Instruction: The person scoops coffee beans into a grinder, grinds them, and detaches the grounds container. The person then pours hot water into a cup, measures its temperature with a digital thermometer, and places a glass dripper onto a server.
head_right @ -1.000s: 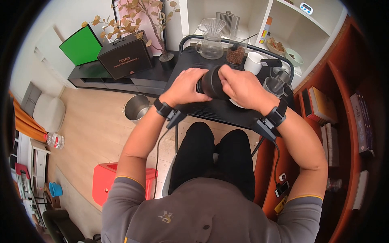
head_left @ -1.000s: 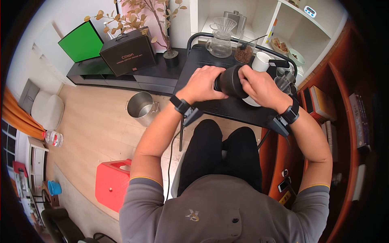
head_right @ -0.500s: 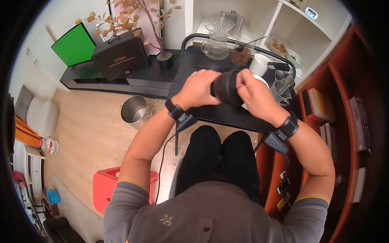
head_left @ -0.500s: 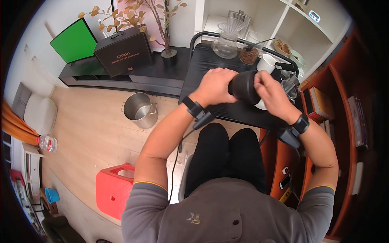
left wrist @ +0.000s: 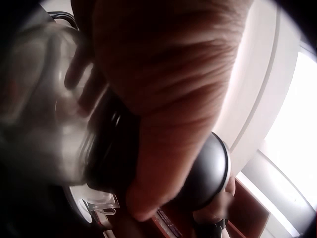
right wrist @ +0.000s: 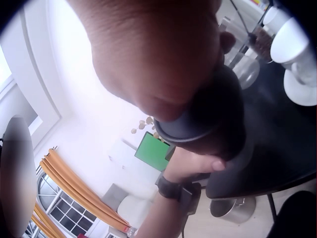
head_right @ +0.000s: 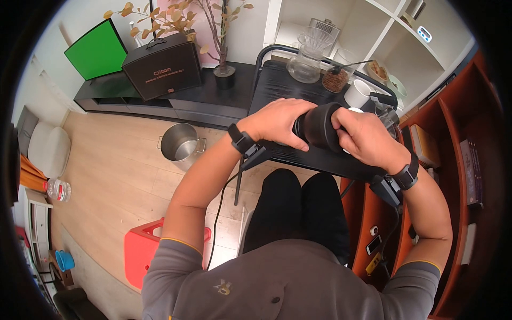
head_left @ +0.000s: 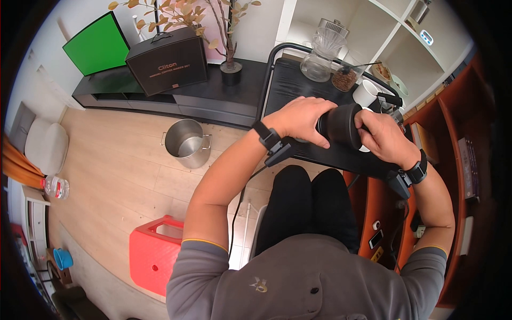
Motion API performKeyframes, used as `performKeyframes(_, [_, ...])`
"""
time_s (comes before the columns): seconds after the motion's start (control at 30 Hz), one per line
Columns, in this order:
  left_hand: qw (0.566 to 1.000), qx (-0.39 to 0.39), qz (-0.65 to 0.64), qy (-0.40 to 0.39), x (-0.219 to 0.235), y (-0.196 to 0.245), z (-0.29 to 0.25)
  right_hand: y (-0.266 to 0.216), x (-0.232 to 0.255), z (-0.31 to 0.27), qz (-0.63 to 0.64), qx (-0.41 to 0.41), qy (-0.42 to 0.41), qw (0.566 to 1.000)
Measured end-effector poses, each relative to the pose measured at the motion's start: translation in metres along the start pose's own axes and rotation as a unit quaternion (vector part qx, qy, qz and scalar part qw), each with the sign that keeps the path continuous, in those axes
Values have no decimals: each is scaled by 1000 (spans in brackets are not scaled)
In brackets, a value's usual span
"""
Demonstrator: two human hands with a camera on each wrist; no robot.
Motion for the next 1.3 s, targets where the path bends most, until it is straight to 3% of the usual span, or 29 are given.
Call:
performKeyframes(0.03, [997, -52, -61, -10, -4, 5, 2, -10, -1, 4, -25, 27, -9, 999])
performKeyframes(0.07, [997, -53, -61, -10, -1, 5, 4, -11, -1, 7, -25, 27, -9, 999])
performKeyframes(0.13, [989, -4, -113, -94, -14, -1, 8, -18, -1, 8, -49, 60, -4, 997])
performKeyframes(0.27, [992, 26, -58, -104, -19, -3, 9, -4, 1, 3, -29, 52, 19, 998])
performKeyframes(0.37, [995, 47, -44, -72, -21, 1, 9, 19, 3, -6, 58, -6, 57, 997])
performKeyframes(0.43, [998, 58, 33, 16, -12, 7, 9, 48, 7, -14, 182, -87, 123, 972])
performKeyframes(0.47, [997, 62, 34, 15, -18, 12, 9, 54, 6, -17, 184, -86, 120, 972])
performKeyframes(0.53, [984, 100, 108, 97, -11, 17, 6, 97, -11, -32, 418, -238, 122, 868])
performKeyframes(0.57, [984, 100, 110, 94, -19, 22, 6, 95, -13, -36, 456, -269, 111, 841])
performKeyframes(0.6, [972, 114, 146, 142, -17, 26, 3, 101, -16, -38, 460, -268, 114, 839])
performKeyframes(0.63, [957, 126, 181, 189, -14, 31, 2, 100, -7, -35, 394, -199, 132, 887])
performKeyframes(0.67, [959, 119, 180, 183, -17, 35, 4, 97, 1, -35, 323, -130, 152, 925])
performKeyframes(0.73, [963, 91, 179, 181, -14, 41, 5, 78, 9, -39, 208, -55, 148, 965])
performKeyframes(0.87, [988, 35, 142, 46, -17, 36, 22, 57, 7, -47, 59, 63, 121, 989])
performKeyframes(0.93, [992, 43, 96, -64, -24, 27, 32, 49, 1, -46, 19, 89, 101, 991])
performKeyframes(1.0, [993, 4, 79, -85, -24, 32, 41, 41, -7, -51, -23, 146, 115, 982])
performKeyframes(1.13, [983, 12, 75, -165, -40, 24, 46, 40, -16, -51, -71, 153, 90, 982])
performKeyframes(1.23, [984, 32, 114, -130, -35, 25, 43, 46, -18, -51, -61, 147, 98, 982])
performKeyframes(1.3, [988, 42, 133, -69, -30, 26, 39, 67, -15, -47, 42, 54, 108, 992])
Point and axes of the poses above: each hand's wrist, its own z-axis towards the middle knuckle, its own x-axis out of the back of the hand, y = z × x, the point moved 10 cm from there along z, towards the middle knuckle, and after that the axes turned 15 degrees about z, right-handed, at the moved point
